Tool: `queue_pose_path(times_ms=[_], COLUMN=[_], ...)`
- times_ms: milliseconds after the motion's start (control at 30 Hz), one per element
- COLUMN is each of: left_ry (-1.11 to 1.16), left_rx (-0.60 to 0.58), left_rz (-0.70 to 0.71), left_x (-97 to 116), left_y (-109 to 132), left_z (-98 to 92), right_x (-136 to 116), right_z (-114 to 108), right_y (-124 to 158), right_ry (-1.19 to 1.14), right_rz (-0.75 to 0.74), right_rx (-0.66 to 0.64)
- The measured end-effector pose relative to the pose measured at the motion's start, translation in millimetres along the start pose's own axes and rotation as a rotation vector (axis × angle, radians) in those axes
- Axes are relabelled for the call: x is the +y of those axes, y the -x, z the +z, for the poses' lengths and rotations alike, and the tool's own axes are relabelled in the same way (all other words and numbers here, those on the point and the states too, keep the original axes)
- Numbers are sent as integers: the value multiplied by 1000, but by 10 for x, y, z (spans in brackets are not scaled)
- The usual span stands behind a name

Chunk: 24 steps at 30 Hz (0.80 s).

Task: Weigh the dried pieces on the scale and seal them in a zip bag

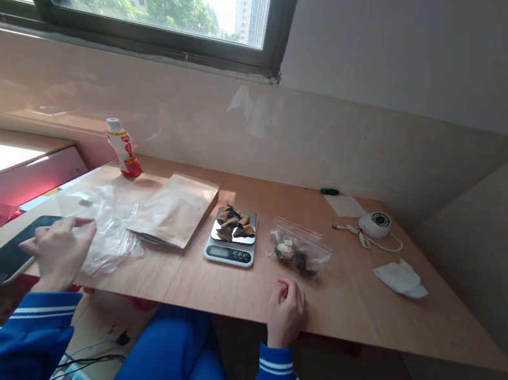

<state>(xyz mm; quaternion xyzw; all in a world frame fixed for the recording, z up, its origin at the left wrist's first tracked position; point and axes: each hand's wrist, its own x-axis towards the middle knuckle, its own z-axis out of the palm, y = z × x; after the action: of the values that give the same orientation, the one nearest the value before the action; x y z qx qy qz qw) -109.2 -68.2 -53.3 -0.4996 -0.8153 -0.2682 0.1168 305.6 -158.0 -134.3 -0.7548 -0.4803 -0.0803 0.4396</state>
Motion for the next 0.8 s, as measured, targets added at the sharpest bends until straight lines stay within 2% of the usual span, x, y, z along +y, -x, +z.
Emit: queue_pose_path(times_ms=[100,167,267,333,367,433,567,667,800], left_ry=[111,243,516,651,661,652,664,693,807], left_rx=[203,300,328,242,207,200,189,120,161], left_rz=[-101,-26,328,587,678,766,740,710,719], left_x=[133,313,677,904,992,1098,1104,1078,1112], left_y=[47,201,608,910,1039,1212,1233,1157,1140], left_z=[-91,-144,-183,-181,-177,-169,-162,-146,-85], right_x=[-23,-146,-550,-903,-1073,-1355,-1615,-1640,-1631], right_z=[-27,-74,-172,-222,-233,-223,-122,-65,-57], right_y=[-10,3,73,139,167,198,140,62,5], right_ry=[-70,-205,-485,-651,-724,-853,-961,-982,-936], right_rz=[49,106,146,49,12,20,114,148,149], right_rx=[-16,-63,-206,-354,-426,-506,-502,-478,-511])
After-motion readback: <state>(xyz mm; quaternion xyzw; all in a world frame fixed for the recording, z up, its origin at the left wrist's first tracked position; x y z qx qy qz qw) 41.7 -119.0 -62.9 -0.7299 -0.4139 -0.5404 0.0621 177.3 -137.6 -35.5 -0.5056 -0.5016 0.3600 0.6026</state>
